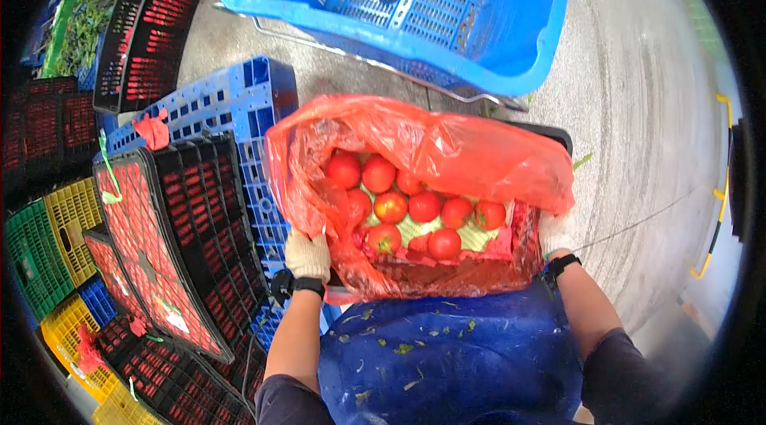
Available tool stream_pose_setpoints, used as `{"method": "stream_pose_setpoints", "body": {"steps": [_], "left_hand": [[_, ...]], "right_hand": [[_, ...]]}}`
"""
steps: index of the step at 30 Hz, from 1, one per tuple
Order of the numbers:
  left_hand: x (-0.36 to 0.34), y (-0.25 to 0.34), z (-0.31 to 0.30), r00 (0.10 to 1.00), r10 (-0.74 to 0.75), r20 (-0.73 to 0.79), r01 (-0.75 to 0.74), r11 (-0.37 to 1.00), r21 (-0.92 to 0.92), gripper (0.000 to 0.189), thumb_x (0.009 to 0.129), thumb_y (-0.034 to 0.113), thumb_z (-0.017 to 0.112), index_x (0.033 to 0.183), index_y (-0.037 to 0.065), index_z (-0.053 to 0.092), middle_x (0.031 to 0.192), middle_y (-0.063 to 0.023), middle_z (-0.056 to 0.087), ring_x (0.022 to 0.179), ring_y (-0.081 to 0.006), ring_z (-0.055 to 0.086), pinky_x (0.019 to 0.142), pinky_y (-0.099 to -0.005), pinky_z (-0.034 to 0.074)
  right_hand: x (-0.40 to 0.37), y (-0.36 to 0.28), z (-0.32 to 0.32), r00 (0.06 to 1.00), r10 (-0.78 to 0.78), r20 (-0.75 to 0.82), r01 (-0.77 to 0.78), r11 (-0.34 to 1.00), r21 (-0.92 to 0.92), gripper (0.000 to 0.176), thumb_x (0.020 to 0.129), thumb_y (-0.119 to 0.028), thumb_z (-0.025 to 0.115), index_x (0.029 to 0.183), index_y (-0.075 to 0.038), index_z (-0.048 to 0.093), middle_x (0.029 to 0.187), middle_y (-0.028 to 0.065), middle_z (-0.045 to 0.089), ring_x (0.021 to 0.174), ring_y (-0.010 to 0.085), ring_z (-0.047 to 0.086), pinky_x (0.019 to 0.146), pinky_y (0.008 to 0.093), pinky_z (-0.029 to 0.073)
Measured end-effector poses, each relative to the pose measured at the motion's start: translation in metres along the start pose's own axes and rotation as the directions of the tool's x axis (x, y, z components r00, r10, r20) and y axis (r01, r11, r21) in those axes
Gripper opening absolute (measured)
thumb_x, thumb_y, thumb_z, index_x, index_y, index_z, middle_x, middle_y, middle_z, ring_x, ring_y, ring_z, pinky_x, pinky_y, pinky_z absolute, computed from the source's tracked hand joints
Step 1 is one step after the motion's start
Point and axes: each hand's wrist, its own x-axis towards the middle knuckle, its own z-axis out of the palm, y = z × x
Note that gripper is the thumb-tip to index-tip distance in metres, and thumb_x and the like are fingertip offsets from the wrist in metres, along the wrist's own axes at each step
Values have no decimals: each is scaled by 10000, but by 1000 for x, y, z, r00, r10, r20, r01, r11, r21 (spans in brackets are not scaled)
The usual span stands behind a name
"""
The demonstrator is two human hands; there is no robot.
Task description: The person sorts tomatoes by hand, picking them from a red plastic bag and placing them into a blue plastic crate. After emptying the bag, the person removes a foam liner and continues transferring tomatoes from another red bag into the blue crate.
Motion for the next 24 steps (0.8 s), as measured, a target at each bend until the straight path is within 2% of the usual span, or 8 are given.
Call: {"method": "stream_pose_setpoints", "body": {"steps": [5,13,14,18,20,22,23,24], "left_hand": [[5,-18,10,997,73,34,-59,947,-316,350,874,292,593,1114,37,599,1003,-219,661,948,-412,620,793,-442,495],[14,-30,5,971,233,57,-220,959,-177,351,866,155,537,1188,18,564,1082,-218,641,1016,-383,611,879,-400,482],[14,-33,9,963,266,30,-252,938,-238,359,863,145,534,1198,17,559,1083,-218,640,1016,-386,609,883,-401,482],[13,-29,1,965,255,59,-231,936,-266,343,895,154,493,1200,11,560,1067,-213,647,1020,-391,606,873,-408,479],[20,-39,10,972,228,60,-189,903,-385,325,937,185,446,1159,-13,576,1037,-233,649,1006,-380,613,839,-406,478],[27,-42,10,992,127,10,-113,910,-398,321,939,195,457,1136,-25,582,1015,-224,655,966,-353,621,825,-396,478],[34,-43,10,999,23,-26,-31,912,-410,320,940,205,468,1112,-38,588,992,-215,661,927,-325,629,811,-386,478],[53,-51,9,998,66,18,-34,704,-710,325,942,218,496,1127,-37,573,964,-152,658,875,-247,609,799,-357,476]], "right_hand": [[3,16,8,996,-43,-76,52,990,129,329,896,-207,572,1166,-19,591,1075,173,667,1000,321,635,834,385,494],[30,15,13,962,-217,-165,258,921,291,383,946,-301,518,1198,-13,544,1164,178,618,1113,298,574,927,377,446],[47,34,12,981,-189,-46,194,925,326,416,945,-333,524,1215,-16,535,1182,157,614,1129,273,563,948,364,433],[-6,-84,-39,907,-332,-257,342,940,-8,311,888,-231,575,1120,-24,579,1054,182,624,999,358,584,879,416,465],[-31,-117,-51,644,-646,-409,567,763,-310,256,819,-178,625,1037,-45,609,945,176,622,896,366,591,810,427,483],[-56,-143,-46,683,-729,-39,726,684,-62,204,802,-184,642,975,-76,639,932,143,636,882,341,607,780,401,497],[-57,-158,-40,604,-745,284,756,648,92,236,822,-226,625,990,-61,641,977,151,645,939,345,609,802,418,494],[-52,-171,-32,411,-687,599,761,621,189,316,827,-282,618,1036,-44,627,1005,169,651,967,355,615,822,433,490]]}}
